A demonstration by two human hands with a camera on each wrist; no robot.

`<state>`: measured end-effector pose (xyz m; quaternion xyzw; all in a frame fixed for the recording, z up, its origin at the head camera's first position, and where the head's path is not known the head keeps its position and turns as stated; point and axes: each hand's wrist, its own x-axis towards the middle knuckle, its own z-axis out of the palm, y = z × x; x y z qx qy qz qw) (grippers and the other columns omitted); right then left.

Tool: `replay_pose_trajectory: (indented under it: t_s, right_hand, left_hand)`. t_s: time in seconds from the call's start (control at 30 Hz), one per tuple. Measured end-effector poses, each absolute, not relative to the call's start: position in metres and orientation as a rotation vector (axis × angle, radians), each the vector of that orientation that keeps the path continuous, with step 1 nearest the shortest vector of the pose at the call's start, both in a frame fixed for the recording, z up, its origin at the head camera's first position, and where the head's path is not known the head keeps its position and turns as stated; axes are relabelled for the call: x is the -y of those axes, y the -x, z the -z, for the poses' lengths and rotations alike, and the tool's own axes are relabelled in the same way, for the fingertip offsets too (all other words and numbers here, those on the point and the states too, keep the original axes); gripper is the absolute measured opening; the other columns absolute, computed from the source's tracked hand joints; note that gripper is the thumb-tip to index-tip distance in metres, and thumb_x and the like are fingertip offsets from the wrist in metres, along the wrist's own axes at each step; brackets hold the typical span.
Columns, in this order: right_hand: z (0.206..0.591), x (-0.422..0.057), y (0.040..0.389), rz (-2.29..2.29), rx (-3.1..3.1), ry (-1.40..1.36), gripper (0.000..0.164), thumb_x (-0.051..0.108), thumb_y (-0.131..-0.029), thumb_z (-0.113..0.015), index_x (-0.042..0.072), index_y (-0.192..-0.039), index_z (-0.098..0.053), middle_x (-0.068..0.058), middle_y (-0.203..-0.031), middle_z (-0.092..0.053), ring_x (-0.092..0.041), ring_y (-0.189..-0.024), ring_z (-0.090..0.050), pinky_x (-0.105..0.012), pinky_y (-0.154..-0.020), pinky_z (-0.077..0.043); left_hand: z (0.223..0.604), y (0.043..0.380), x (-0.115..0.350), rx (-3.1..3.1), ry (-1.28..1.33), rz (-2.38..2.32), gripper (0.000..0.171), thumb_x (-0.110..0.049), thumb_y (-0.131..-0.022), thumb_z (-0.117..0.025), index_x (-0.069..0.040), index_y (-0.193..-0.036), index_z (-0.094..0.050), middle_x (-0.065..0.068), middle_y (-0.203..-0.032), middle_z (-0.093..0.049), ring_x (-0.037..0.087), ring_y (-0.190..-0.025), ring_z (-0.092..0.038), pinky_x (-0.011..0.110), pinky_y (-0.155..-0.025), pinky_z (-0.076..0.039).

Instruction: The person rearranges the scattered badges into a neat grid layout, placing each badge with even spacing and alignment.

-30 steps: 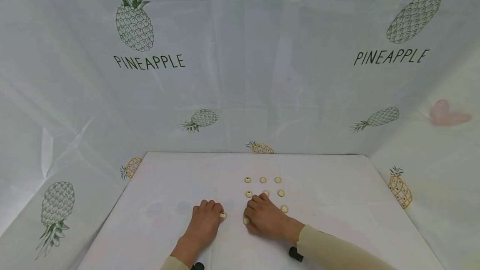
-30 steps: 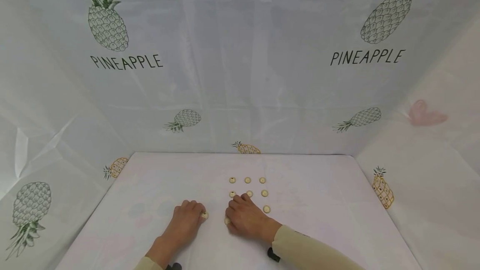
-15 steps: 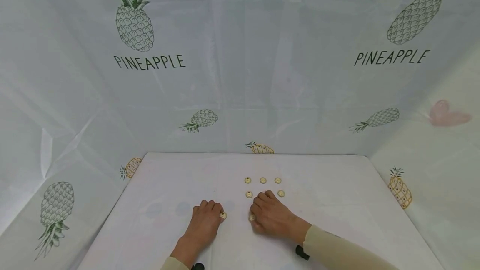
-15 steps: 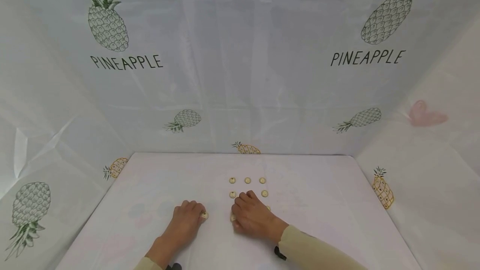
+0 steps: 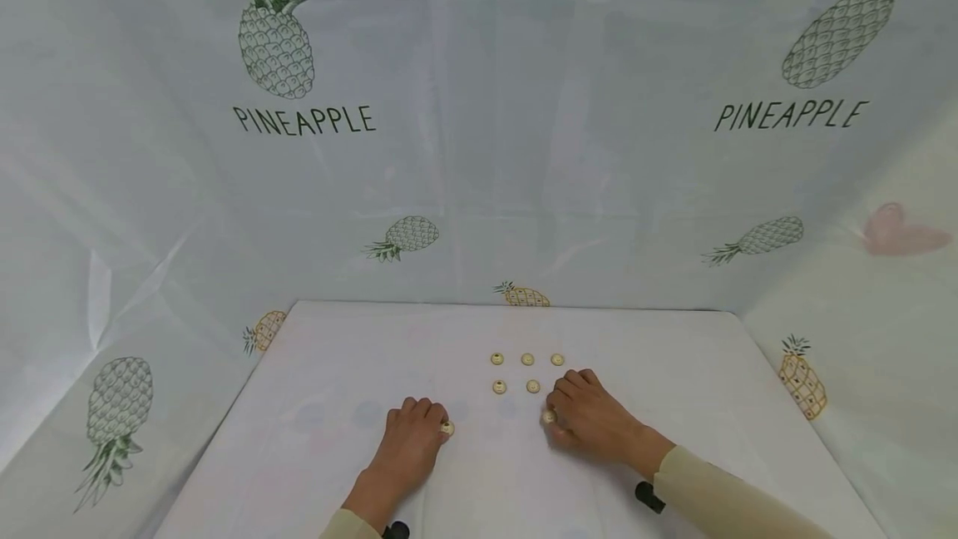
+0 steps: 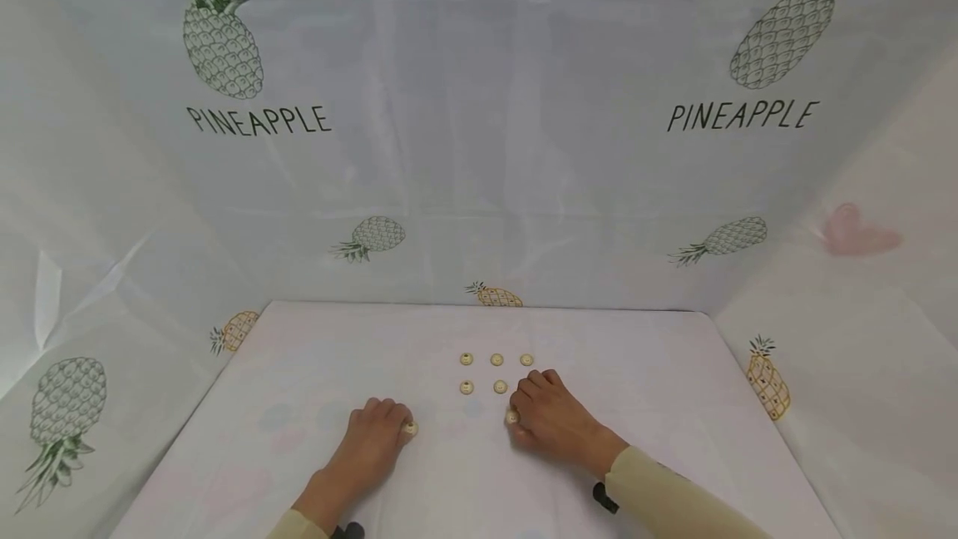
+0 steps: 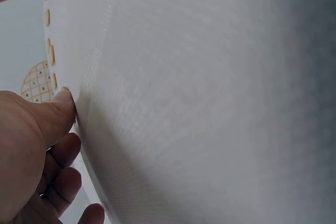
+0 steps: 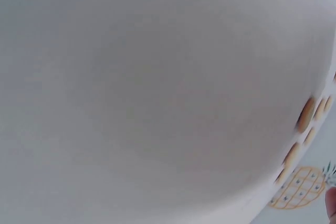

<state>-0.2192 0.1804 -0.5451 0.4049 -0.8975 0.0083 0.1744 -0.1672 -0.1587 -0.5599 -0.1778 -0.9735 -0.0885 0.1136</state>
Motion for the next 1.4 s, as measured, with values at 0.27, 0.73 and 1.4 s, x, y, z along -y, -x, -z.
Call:
replay_pose_trajectory:
  t_s: [0.27,0.73,1.4]
  right_hand:
    - [0.549,-0.19,0.222,-0.045,2.478,-1.154,0.018,0.034,-0.093,-0.075,0.018,-0.098,-0.068,0.005,-0.1,-0.063,-0.015,-0.096,-0.051,-0.04,-0.091,-0.044]
    - [0.551,-0.169,0.223,-0.023,2.528,-1.152,0.016,0.035,-0.096,-0.073,0.02,-0.099,-0.07,0.007,-0.096,-0.064,-0.015,-0.093,-0.052,-0.04,-0.092,-0.043]
    - [0.554,-0.166,0.221,-0.073,2.5,-1.182,0.015,0.033,-0.093,-0.078,0.02,-0.098,-0.072,0.008,-0.093,-0.063,-0.013,-0.09,-0.05,-0.039,-0.088,-0.043]
  left_hand:
    - [0.566,0.17,0.159,2.857,0.513,0.267,0.021,-0.03,-0.092,-0.08,-0.018,-0.101,-0.066,-0.004,-0.096,-0.061,0.017,-0.091,-0.049,0.041,-0.077,-0.043]
    - [0.55,0.165,0.155,2.923,0.486,0.289,0.02,-0.028,-0.093,-0.08,-0.016,-0.102,-0.066,-0.005,-0.095,-0.06,0.017,-0.091,-0.049,0.041,-0.077,-0.043]
    - [0.554,0.166,0.156,2.914,0.498,0.258,0.022,-0.028,-0.091,-0.082,-0.016,-0.102,-0.067,-0.004,-0.094,-0.061,0.018,-0.09,-0.05,0.042,-0.076,-0.044]
